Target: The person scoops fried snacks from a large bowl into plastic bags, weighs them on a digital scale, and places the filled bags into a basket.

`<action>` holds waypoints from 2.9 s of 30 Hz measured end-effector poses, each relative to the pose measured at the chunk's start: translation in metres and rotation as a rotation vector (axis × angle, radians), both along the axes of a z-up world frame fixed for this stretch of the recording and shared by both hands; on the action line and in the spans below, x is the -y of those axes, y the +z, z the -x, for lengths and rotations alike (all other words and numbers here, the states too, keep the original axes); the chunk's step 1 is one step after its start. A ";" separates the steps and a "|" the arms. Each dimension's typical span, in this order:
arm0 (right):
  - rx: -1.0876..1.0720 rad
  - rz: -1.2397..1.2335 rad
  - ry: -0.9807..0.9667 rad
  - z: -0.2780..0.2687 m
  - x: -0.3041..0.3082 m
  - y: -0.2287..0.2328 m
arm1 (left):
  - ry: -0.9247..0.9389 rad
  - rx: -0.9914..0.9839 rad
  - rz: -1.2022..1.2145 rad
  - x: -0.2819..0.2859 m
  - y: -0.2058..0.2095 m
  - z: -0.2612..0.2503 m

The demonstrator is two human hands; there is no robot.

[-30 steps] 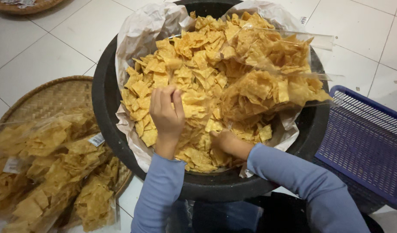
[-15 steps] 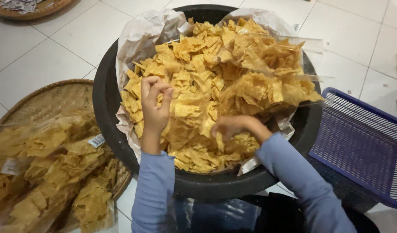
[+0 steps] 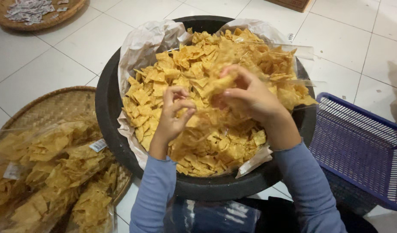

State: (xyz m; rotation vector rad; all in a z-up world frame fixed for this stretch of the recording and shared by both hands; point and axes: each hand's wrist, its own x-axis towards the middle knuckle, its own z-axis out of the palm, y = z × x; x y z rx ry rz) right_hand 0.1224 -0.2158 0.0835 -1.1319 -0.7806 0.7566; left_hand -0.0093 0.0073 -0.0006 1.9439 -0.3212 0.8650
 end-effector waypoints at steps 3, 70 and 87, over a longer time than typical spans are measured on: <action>0.021 0.011 -0.082 0.011 -0.016 0.010 | -0.027 -0.006 -0.056 0.004 0.002 0.000; 0.951 0.634 0.362 0.019 0.001 -0.088 | -0.184 -0.044 -0.215 0.053 -0.027 -0.012; 1.089 1.065 0.845 -0.045 0.004 -0.250 | 0.277 0.142 0.190 -0.002 -0.026 -0.019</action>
